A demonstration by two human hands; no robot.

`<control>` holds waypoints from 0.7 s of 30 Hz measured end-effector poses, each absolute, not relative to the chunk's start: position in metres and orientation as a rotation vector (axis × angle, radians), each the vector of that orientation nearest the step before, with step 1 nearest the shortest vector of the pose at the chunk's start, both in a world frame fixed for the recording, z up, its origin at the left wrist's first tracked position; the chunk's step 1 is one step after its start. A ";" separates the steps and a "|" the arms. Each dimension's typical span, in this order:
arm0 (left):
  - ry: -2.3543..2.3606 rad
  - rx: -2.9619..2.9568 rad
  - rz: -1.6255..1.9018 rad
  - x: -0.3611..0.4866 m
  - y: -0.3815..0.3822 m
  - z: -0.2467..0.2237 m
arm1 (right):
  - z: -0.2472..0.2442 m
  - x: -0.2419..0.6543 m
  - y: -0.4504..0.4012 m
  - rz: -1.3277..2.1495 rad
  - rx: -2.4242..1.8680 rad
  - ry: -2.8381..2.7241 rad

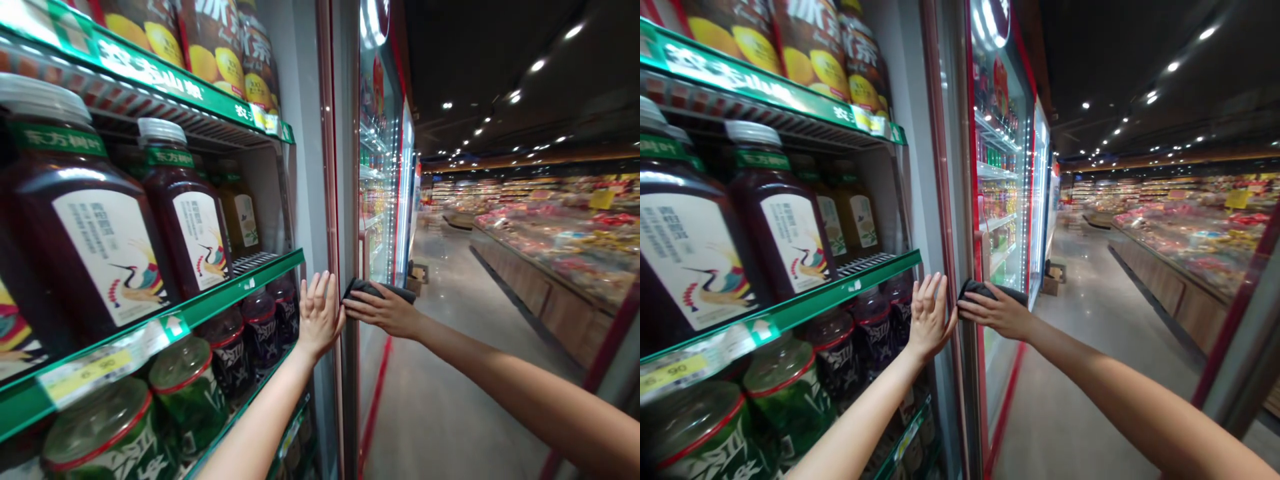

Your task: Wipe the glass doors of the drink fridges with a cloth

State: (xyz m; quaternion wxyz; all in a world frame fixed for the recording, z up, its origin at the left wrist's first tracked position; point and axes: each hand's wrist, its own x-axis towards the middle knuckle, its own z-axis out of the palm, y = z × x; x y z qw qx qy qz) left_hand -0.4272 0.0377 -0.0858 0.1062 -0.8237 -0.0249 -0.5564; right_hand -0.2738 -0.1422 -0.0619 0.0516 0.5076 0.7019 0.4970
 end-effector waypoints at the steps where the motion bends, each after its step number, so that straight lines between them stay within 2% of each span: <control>1: -0.074 -2.426 -1.640 -0.427 0.038 -0.085 | -0.050 -0.271 -0.145 1.533 1.577 2.101; 4: -0.088 -2.437 -1.652 -0.423 0.035 -0.082 | -0.005 -0.263 -0.148 1.776 1.904 1.838; 6: -0.085 -2.460 -1.651 -0.419 0.032 -0.080 | 0.005 -0.263 -0.146 1.904 2.077 1.702; 8: -0.053 -2.465 -1.649 -0.416 0.030 -0.078 | -0.012 -0.268 -0.144 1.896 2.073 1.733; 12: 0.030 -2.395 -1.677 -0.414 0.031 -0.073 | -0.082 -0.275 -0.152 1.691 1.792 1.962; 14: 0.051 -2.375 -1.689 -0.413 0.032 -0.071 | -0.089 -0.272 -0.160 1.591 1.658 2.068; 16: 0.060 -2.382 -1.693 -0.410 0.032 -0.069 | -0.067 -0.266 -0.168 1.591 1.675 2.070; 19: 0.084 -2.414 -1.692 -0.404 0.028 -0.069 | -0.018 -0.259 -0.174 1.815 1.999 1.801; 21: 0.117 -2.427 -1.688 -0.399 0.024 -0.070 | -0.008 -0.259 -0.175 1.934 2.137 1.632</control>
